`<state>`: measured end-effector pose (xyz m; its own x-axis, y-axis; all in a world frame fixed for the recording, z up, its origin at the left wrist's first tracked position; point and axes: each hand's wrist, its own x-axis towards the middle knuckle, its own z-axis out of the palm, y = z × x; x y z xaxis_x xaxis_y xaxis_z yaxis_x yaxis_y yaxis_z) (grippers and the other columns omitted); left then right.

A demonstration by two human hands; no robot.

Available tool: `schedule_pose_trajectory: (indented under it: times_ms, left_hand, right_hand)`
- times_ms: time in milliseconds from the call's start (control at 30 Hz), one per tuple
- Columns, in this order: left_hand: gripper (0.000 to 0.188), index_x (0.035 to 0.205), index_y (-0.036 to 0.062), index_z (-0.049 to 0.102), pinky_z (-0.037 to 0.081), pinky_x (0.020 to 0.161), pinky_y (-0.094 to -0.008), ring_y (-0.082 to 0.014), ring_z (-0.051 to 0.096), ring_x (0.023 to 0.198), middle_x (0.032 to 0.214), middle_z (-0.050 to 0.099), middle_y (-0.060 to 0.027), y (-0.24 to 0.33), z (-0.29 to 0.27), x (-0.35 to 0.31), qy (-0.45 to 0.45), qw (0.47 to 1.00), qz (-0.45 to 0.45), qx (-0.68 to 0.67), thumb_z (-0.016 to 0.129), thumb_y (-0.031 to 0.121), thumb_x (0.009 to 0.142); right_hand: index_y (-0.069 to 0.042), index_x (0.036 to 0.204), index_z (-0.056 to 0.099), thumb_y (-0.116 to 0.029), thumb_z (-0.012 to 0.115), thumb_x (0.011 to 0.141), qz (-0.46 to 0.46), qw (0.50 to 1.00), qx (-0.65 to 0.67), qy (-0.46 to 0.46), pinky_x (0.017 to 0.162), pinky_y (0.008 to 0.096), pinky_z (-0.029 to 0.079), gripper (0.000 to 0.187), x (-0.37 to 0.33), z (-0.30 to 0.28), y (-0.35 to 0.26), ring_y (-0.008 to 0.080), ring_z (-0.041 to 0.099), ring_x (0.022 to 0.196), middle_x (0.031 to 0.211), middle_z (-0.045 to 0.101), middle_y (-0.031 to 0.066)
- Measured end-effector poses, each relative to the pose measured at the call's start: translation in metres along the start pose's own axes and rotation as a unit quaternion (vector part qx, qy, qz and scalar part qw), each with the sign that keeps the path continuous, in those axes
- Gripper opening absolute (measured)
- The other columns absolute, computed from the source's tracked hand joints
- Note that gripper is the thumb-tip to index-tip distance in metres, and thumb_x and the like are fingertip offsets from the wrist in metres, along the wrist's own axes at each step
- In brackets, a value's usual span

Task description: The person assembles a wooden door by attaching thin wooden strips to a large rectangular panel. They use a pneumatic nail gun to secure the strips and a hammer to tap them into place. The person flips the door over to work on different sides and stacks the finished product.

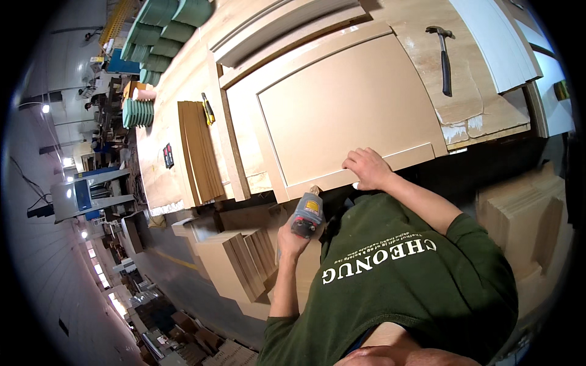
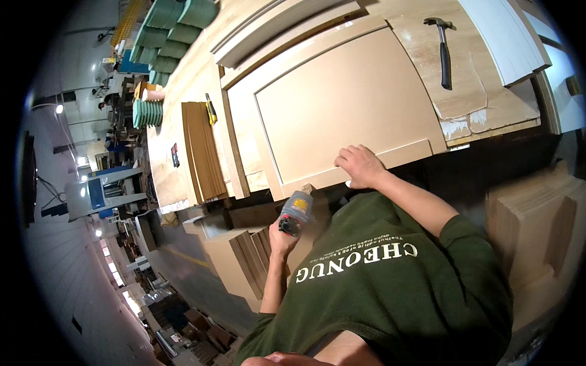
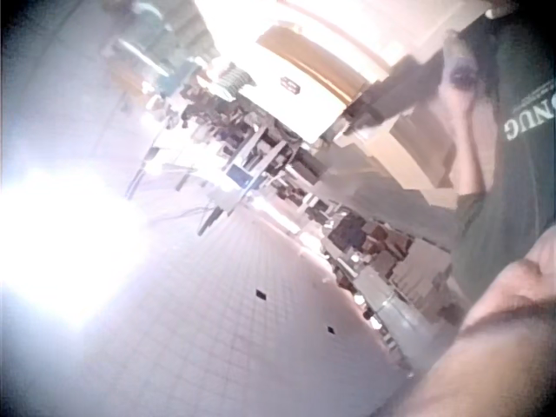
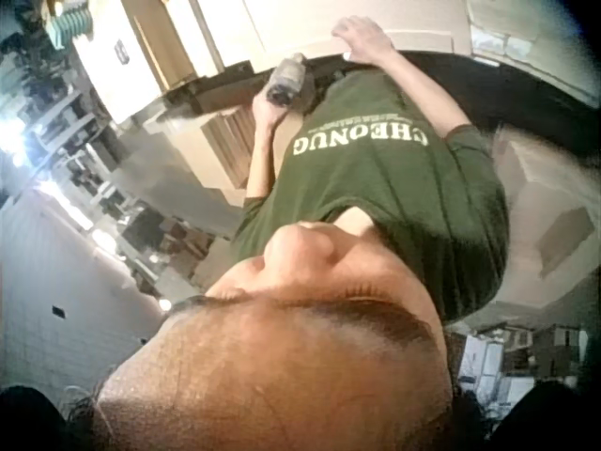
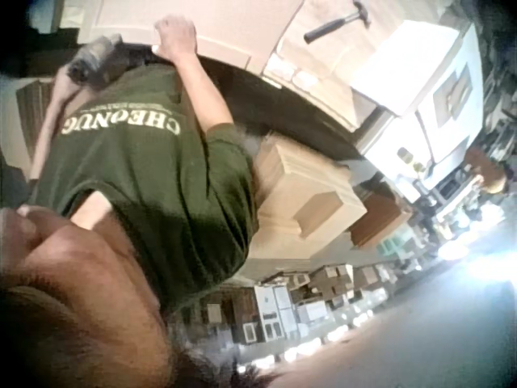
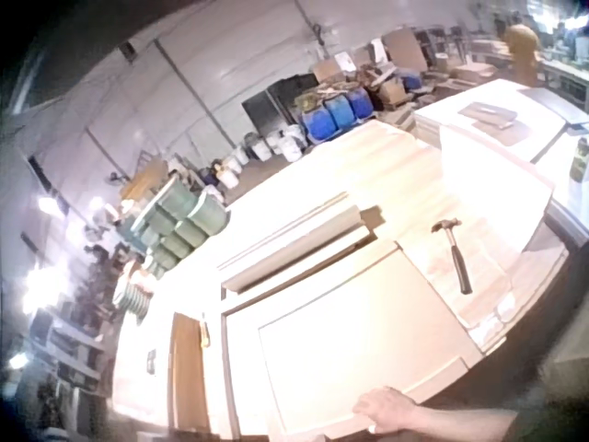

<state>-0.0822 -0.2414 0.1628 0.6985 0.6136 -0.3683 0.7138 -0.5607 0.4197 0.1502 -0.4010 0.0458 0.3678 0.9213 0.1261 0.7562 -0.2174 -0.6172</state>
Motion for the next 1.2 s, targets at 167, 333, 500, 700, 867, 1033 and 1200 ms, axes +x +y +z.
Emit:
schedule_pose_trajectory:
  times_ms: [167,333,500,700,867,1033,1200]
  left_hand:
    - [0.024,0.086,0.0012,0.065,0.05,0.062,-0.0322,-0.0165,0.062,0.063,0.07,0.066,-0.0068,-0.037,-0.012,0.017,-0.013,0.997,-0.043,-0.067,0.074,0.019,0.073]
    - [0.026,0.088,0.002,0.066,0.051,0.062,-0.0311,-0.0152,0.063,0.064,0.071,0.066,-0.0066,-0.04,-0.023,0.028,-0.064,0.994,-0.059,-0.067,0.076,0.022,0.074]
    - [0.034,0.097,-0.0001,0.067,0.052,0.075,-0.0351,-0.0218,0.068,0.082,0.087,0.07,-0.0124,-0.037,-0.033,0.04,-0.084,0.996,-0.01,-0.007,0.077,0.021,0.073]
    - [0.038,0.101,0.0008,0.066,0.052,0.079,-0.0356,-0.025,0.069,0.089,0.093,0.07,-0.0147,-0.027,-0.042,0.049,-0.123,0.992,-0.014,0.022,0.078,0.022,0.072]
    - [0.036,0.099,0.002,0.067,0.052,0.078,-0.037,-0.0284,0.068,0.09,0.092,0.07,-0.0158,-0.015,-0.049,0.055,-0.127,0.992,-0.016,0.021,0.076,0.023,0.071]
    - [0.032,0.093,0.0027,0.069,0.052,0.075,-0.0407,-0.0357,0.067,0.088,0.087,0.069,-0.0191,-0.018,-0.049,0.056,-0.112,0.994,-0.015,-0.015,0.072,0.024,0.07]
    - [0.033,0.091,0.0031,0.069,0.052,0.076,-0.0433,-0.0373,0.066,0.088,0.086,0.069,-0.02,-0.016,-0.053,0.064,-0.124,0.991,0.008,0.058,0.073,0.028,0.07]
  right_hand:
    - [-0.014,0.094,0.058,-0.017,0.079,0.054,0.016,1.0,0.012,0.02,0.083,0.036,0.043,0.045,0.001,-0.001,-0.002,0.0224,0.054,0.095,0.095,0.054,0.0032]
    - [-0.014,0.091,0.057,-0.018,0.079,0.053,0.031,0.999,0.014,0.032,0.08,0.0364,0.043,0.043,0.0,0.0,-0.004,0.0224,0.054,0.093,0.093,0.054,0.0032]
    - [-0.014,0.089,0.056,-0.018,0.079,0.052,0.035,0.999,0.009,0.035,0.078,0.0361,0.043,0.044,0.004,-0.001,-0.006,0.0223,0.054,0.091,0.092,0.054,0.003]
    - [-0.013,0.089,0.056,-0.017,0.078,0.051,0.031,0.998,0.018,0.045,0.078,0.0356,0.043,0.044,0.003,-0.002,-0.006,0.0226,0.054,0.091,0.091,0.054,0.0031]
    - [-0.013,0.089,0.056,-0.017,0.078,0.052,0.028,0.999,0.018,0.034,0.078,0.0358,0.042,0.044,0.002,0.0,-0.003,0.0228,0.054,0.092,0.091,0.053,0.0034]
    - [-0.013,0.09,0.056,-0.02,0.077,0.053,0.024,0.998,0.036,0.037,0.079,0.0357,0.042,0.043,0.001,-0.001,-0.004,0.0228,0.054,0.092,0.092,0.053,0.0035]
    - [-0.013,0.09,0.058,-0.022,0.077,0.053,0.018,0.999,0.014,0.047,0.079,0.0366,0.042,0.043,0.002,0.004,-0.003,0.0231,0.054,0.091,0.092,0.054,0.0033]
